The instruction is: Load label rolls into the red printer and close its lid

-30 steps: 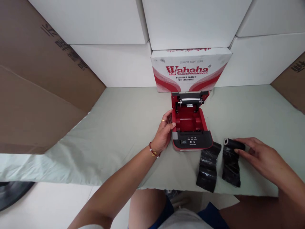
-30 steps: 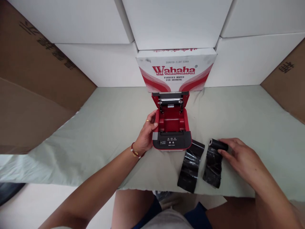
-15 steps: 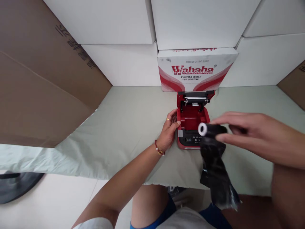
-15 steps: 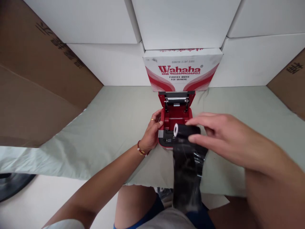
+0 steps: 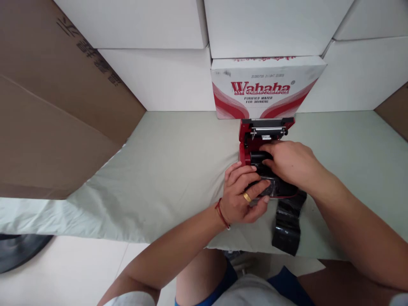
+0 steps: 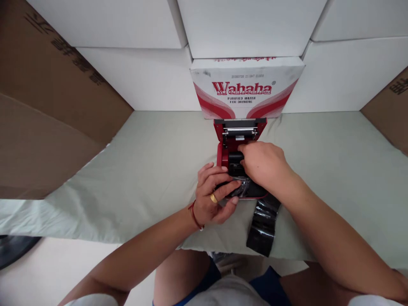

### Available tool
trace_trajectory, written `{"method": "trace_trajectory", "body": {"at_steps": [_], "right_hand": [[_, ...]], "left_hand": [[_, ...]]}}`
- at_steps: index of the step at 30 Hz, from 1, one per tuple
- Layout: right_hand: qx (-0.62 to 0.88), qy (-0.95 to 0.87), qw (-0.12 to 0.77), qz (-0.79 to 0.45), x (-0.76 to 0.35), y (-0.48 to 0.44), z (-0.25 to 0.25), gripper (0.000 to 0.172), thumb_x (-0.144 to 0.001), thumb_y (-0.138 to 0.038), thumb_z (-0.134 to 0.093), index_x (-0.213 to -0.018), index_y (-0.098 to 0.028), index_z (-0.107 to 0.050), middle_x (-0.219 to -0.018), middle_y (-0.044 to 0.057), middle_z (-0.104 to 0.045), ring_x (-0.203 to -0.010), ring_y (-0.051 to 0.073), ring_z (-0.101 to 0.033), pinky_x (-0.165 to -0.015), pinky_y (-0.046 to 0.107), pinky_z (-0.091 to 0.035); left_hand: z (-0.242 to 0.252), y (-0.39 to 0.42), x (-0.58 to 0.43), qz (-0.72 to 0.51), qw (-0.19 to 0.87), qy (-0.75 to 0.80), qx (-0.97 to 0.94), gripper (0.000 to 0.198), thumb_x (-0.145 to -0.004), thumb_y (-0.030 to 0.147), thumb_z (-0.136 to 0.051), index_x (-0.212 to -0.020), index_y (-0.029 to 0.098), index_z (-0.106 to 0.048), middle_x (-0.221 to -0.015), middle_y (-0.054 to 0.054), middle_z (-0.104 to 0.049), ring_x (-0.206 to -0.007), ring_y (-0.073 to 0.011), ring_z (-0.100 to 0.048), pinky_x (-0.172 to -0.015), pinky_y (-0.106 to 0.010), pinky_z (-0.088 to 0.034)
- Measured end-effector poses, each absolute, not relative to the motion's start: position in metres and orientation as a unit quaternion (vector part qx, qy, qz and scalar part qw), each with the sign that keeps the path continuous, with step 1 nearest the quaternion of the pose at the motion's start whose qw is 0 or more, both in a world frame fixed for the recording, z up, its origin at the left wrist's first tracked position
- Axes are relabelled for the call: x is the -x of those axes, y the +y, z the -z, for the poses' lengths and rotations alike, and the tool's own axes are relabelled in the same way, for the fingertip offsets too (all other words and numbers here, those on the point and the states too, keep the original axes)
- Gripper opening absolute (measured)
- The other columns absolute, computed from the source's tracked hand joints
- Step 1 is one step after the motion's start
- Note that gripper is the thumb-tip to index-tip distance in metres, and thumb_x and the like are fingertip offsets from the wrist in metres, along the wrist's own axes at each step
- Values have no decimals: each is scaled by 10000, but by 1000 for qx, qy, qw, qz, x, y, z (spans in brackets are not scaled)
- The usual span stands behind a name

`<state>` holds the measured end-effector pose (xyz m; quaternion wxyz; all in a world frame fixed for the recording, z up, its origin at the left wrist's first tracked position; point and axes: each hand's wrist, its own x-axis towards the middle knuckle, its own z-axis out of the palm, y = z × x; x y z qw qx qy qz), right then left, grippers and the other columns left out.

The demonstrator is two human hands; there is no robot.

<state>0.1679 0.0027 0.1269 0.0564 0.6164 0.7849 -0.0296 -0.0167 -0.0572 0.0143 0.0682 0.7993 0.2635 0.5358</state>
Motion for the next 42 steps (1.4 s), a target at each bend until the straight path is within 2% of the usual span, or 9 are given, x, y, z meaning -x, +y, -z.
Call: {"method": "trace_trajectory", "body": {"at_steps": [5, 8, 11, 14, 16, 19, 25, 34, 42], "right_hand": [[-588, 808, 10, 34, -165, 2, -124, 382, -955, -218, -651, -1289, -285, -823, -1241, 116, -847, -999, 318, -809, -808, 416, -602], [-535, 815, -179, 133, -178, -13, -127, 264, -979, -298, -697, -1191, -269, -851, -1227, 62, -854, -1026, 260, -801, -909, 380, -620], [-571, 709, -400, 109, -196, -20, -129, 297, -1065, -447, -647, -1035, -234, -852, -933, 45, -842, -802, 193, -754, -741, 309, -585], [-571, 633, -520, 54, -208, -6, -117, 415, -1102, -505, -599, -1312, -201, -788, -1229, 134, -831, -1022, 214, -765, -845, 320, -587], [-536, 644, -535, 111, -210, 7, -105, 507, -1105, -517, -598, -1493, -204, -691, -1460, 156, -756, -1288, 234, -721, -1065, 360, -560], [-502, 654, -532, 193, -207, 13, -91, 508, -1127, -540, -555, -1500, -223, -691, -1424, 104, -782, -1345, 241, -709, -1206, 439, -503], [-467, 678, -544, 164, -209, -31, -82, 499, -1161, -558, -421, -1131, -293, -842, -1241, 78, -847, -1309, 287, -746, -1206, 537, -534], [-461, 713, -507, 151, -219, -61, -51, 419, -1152, -394, -446, -1136, -303, -855, -1231, 80, -864, -1295, 288, -773, -1172, 590, -580], [-424, 756, -488, 104, -219, -64, -56, 346, -1095, -133, -524, -1254, -257, -805, -1292, 79, -848, -1331, 237, -747, -1167, 496, -586]], "left_hand": [[-17, -56, 13, -530, -18, 256, -808, 453, -907, 315, -698, -1359, 334, -718, -1075, -34, -808, -1155, -287, -735, -1209, -530, -489], [-15, -57, 14, -513, -28, 250, -820, 484, -911, 311, -709, -1391, 372, -706, -1073, -20, -809, -1117, -277, -726, -1185, -514, -486], [-15, -58, 15, -525, -38, 241, -815, 515, -907, 306, -740, -1416, 367, -700, -1031, -17, -788, -1099, -264, -698, -1143, -477, -469], [-15, -59, 15, -530, -81, 244, -808, 466, -913, 318, -733, -1375, 377, -718, -955, -10, -752, -1047, -257, -680, -1095, -459, -467], [-14, -59, 15, -514, -93, 244, -817, 455, -920, 320, -714, -1369, 396, -719, -936, -7, -740, -1036, -256, -672, -1098, -464, -464], [-14, -60, 16, -497, -87, 235, -831, 483, -917, 290, -709, -1385, 409, -716, -948, -10, -737, -1065, -250, -660, -1118, -465, -457], [-11, -58, 17, -494, -75, 224, -837, 502, -923, 250, -711, -1386, 441, -719, -917, -3, -718, -1029, -234, -662, -1086, -462, -483], [-18, -60, 6, -525, -129, 233, -808, 240, -935, 207, -786, -1098, 383, -798, -972, -4, -698, -1034, -220, -711, -1062, -473, -561], [-26, -59, 6, -499, -92, 220, -833, 250, -927, 112, -773, -1069, 317, -778, -935, 5, -690, -1032, -205, -752, -1045, -445, -550]]}}
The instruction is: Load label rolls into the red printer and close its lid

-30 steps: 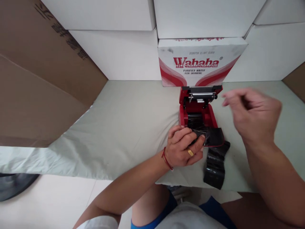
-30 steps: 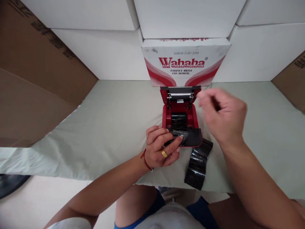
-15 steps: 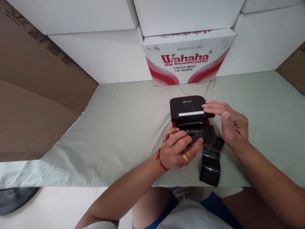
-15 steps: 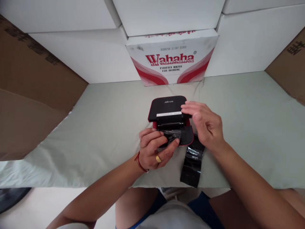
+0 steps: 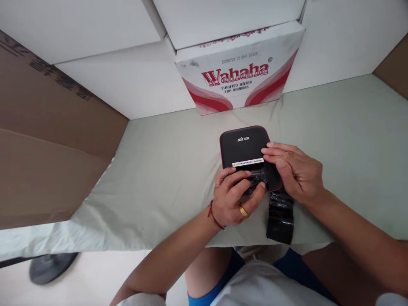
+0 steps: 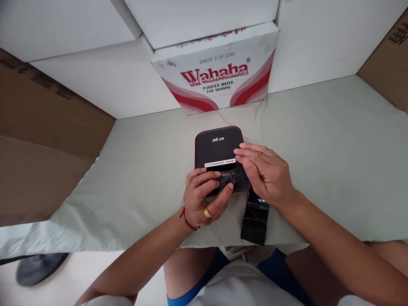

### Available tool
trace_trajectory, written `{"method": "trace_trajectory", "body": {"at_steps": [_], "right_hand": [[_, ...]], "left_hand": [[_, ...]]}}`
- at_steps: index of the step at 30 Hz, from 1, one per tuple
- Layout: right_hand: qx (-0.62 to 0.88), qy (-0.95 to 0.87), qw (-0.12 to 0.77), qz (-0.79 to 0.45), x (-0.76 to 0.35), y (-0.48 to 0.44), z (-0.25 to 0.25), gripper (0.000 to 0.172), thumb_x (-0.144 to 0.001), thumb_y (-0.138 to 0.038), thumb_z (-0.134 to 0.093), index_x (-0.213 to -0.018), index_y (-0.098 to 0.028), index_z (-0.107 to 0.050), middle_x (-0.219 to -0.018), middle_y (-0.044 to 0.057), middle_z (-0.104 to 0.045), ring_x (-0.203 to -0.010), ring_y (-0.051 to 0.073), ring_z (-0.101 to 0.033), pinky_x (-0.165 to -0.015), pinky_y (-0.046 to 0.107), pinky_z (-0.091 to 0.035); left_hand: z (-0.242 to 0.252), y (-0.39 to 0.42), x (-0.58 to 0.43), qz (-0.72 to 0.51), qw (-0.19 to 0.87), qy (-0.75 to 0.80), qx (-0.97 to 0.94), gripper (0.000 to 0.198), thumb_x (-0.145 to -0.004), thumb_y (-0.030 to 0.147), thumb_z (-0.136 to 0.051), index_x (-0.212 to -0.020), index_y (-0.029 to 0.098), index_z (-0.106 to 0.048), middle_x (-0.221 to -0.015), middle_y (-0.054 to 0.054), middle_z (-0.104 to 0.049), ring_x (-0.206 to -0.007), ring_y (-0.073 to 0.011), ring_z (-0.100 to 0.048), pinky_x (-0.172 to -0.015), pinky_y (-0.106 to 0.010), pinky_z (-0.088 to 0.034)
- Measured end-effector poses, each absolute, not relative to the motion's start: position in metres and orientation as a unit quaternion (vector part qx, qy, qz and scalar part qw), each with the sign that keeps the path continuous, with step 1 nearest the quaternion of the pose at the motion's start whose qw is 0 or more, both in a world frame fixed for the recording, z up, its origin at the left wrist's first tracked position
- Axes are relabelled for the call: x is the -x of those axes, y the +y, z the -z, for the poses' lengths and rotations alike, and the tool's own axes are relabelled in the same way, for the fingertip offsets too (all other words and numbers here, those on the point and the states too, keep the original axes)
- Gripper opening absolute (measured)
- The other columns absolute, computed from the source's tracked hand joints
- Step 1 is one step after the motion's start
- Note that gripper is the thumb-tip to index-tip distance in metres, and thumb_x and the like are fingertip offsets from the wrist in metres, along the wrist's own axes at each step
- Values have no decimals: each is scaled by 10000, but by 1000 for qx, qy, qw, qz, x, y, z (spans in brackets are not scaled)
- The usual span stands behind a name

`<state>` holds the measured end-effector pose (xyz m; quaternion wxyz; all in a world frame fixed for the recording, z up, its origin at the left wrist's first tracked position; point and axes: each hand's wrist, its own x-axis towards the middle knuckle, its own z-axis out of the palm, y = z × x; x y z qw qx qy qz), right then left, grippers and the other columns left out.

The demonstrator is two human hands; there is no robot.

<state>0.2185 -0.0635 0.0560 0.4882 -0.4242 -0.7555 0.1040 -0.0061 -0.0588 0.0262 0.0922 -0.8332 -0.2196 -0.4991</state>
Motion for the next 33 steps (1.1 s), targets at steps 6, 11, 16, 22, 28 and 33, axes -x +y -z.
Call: {"method": "trace_trajectory", "body": {"at_steps": [6, 11, 16, 22, 28, 33], "right_hand": [[405, -759, 506, -59, -214, -62, -53, 293, -1068, -106, -555, -1214, -218, -782, -1245, 103, -852, -1279, 257, -762, -1114, 470, -602], [400, -775, 487, -47, -211, -61, -54, 252, -1090, -258, -572, -1251, -221, -762, -1292, 132, -819, -1275, 314, -737, -1139, 574, -550], [407, -808, 426, -1, -204, -69, -59, 388, -1119, -393, -522, -1344, -173, -749, -1330, 158, -794, -1258, 342, -707, -1146, 594, -500], [428, -815, 388, 47, -198, -72, -65, 250, -1096, -242, -594, -1275, -173, -754, -1249, 101, -838, -1167, 286, -747, -1183, 546, -453], [423, -798, 427, 37, -198, -71, -49, 345, -1063, -202, -569, -1369, -188, -727, -1316, 122, -809, -1247, 301, -726, -1209, 576, -459], [386, -782, 490, 22, -199, -71, -47, 243, -1002, -196, -642, -1175, -276, -792, -1149, 59, -813, -1201, 294, -722, -1215, 623, -457]], "left_hand": [[-34, -60, 5, 496, 117, -229, 829, 193, -946, 109, -743, -1073, 251, -770, -921, 3, -686, -1004, -173, -758, -1047, -395, -563], [-39, -60, 8, 476, 119, -230, 841, 187, -966, 138, -718, -1104, 253, -769, -924, 0, -700, -1006, -174, -774, -1057, -391, -560], [-37, -59, 9, 482, 108, -211, 843, 148, -980, 170, -706, -1100, 233, -765, -929, -21, -717, -1030, -199, -771, -1073, -420, -547], [-29, -61, 4, 504, 157, -244, 814, 185, -989, 212, -660, -1103, 297, -780, -901, 0, -719, -1021, -186, -743, -1253, -466, -457], [-24, -57, 17, 535, 36, -229, 812, 313, -1033, 355, -622, -1300, 259, -754, -1080, -53, -686, -1194, -245, -673, -1259, -474, -441], [-13, -40, 31, 616, -270, -310, 672, 654, -960, 483, -742, -1584, 408, -561, -1528, -47, -575, -1515, -299, -501, -1323, -500, -384]]}}
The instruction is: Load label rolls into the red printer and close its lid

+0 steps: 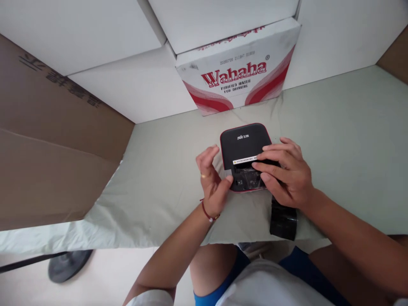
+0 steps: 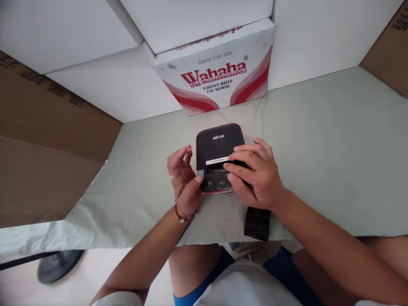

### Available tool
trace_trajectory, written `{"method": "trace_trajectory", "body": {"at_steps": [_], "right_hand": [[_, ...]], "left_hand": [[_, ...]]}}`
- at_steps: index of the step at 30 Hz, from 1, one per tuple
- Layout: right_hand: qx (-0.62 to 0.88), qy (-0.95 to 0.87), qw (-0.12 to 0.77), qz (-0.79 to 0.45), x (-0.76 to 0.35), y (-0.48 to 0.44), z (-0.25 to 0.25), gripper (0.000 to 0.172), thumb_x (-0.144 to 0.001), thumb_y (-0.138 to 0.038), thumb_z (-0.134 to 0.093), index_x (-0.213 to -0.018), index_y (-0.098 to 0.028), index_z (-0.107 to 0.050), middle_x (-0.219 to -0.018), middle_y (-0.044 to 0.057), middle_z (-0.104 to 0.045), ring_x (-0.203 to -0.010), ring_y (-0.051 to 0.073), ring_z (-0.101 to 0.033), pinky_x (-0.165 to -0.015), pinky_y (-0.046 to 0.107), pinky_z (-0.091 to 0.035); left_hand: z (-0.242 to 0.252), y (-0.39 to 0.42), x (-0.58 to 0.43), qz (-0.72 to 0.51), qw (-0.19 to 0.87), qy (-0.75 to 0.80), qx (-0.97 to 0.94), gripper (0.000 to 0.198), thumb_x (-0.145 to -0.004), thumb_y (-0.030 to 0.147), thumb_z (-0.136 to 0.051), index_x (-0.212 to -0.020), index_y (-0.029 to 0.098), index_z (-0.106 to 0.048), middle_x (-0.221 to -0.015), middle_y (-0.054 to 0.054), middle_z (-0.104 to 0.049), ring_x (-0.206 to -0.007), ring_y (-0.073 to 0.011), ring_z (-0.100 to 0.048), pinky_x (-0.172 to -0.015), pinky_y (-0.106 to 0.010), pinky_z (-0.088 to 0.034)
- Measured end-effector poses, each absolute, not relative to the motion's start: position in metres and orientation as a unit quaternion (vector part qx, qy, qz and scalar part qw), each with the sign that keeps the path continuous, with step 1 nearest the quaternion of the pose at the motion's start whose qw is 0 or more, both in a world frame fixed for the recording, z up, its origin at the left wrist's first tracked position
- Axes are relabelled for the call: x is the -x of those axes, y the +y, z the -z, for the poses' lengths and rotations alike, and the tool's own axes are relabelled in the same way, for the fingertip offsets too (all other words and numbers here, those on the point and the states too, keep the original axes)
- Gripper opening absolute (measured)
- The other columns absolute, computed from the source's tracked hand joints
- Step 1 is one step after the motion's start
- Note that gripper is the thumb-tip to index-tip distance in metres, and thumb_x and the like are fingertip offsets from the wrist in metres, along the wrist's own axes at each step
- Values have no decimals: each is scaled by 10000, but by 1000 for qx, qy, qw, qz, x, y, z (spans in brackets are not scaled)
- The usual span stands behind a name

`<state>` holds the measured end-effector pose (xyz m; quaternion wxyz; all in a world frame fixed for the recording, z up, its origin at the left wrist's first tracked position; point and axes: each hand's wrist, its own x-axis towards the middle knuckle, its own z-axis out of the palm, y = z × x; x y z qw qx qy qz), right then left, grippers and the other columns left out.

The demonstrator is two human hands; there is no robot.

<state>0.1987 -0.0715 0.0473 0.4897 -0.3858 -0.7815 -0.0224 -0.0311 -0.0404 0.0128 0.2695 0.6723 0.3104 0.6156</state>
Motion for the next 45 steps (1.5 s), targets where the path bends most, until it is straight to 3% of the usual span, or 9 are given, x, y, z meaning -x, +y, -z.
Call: {"method": "trace_trajectory", "body": {"at_steps": [6, 11, 15, 24, 31, 34, 37, 40, 45], "right_hand": [[347, -780, 518, 44, -204, -78, -55, 186, -944, -227, -674, -1019, -313, -820, -884, 27, -747, -995, 257, -666, -878, 462, -576], [341, -786, 515, 24, -205, -78, -52, 218, -934, -185, -669, -1037, -304, -821, -884, 2, -776, -932, 234, -667, -827, 441, -540], [332, -784, 524, 16, -203, -76, -51, 213, -949, -179, -665, -1040, -285, -825, -875, 7, -778, -934, 237, -656, -821, 439, -536], [361, -796, 485, 18, -205, -79, -52, 202, -1006, -298, -660, -962, -328, -855, -856, 12, -801, -922, 244, -681, -807, 455, -547], [360, -811, 458, -52, -204, -80, -69, 304, -1070, -344, -590, -888, -301, -831, -840, 42, -785, -815, 231, -656, -770, 440, -561], [396, -806, 416, -142, -203, -70, -96, 486, -1147, -397, -444, -827, -279, -790, -801, 47, -751, -774, 211, -640, -763, 405, -543], [474, -806, 312, -168, -202, -47, -117, 530, -1156, -475, -407, -864, -269, -799, -812, 35, -756, -775, 202, -667, -766, 371, -529], [481, -850, 187, -109, -199, -16, -117, 348, -1083, -402, -532, -958, -272, -830, -833, 28, -783, -726, 201, -669, -705, 356, -494], [504, -858, 100, -10, -182, 25, -84, 133, -875, -310, -759, -747, -281, -785, -613, 45, -703, -531, 202, -579, -586, 369, -423]], "left_hand": [[-15, -30, 26, -575, 574, 254, -525, 955, -746, 467, -880, -1616, 495, -484, -1765, 66, -434, -1733, -320, -252, -1451, -506, -182], [-18, -25, 27, -547, 655, 256, -454, 990, -719, 328, -788, -1638, 470, -448, -1717, 45, -503, -1706, -306, -333, -1464, -545, -149], [-15, -21, 27, -534, 664, 247, -461, 1063, -714, 315, -791, -1673, 500, -370, -1743, 68, -471, -1708, -294, -337, -1459, -513, -182], [0, -12, 34, -500, 576, 288, -578, 1121, -828, 607, -768, -1739, 522, -120, -1881, 27, -250, -1702, -254, -383, -1375, -489, -392], [5, -12, 26, -540, 536, 291, -581, 1132, -742, 743, -841, -1707, 459, -322, -1860, -18, -302, -1708, -322, -365, -1323, -475, -447], [6, -10, 23, -582, 513, 316, -546, 977, -756, 763, -828, -1596, 397, -490, -1749, -61, -459, -1585, -314, -504, -1242, -451, -501], [5, -4, 28, -629, 447, 445, -454, 501, -901, 658, -734, -1221, 277, -672, -1240, -56, -703, -1059, -186, -683, -918, -320, -568], [-2, 0, 36, -597, 437, 537, -406, 320, -974, 500, -636, -815, 223, -612, -744, 25, -539, -644, -121, -472, -608, -259, -400], [-10, -10, 32, -556, 469, 516, -452, 329, -920, 410, -680, -682, 213, -566, -662, 36, -510, -632, -113, -434, -617, -252, -365]]}}
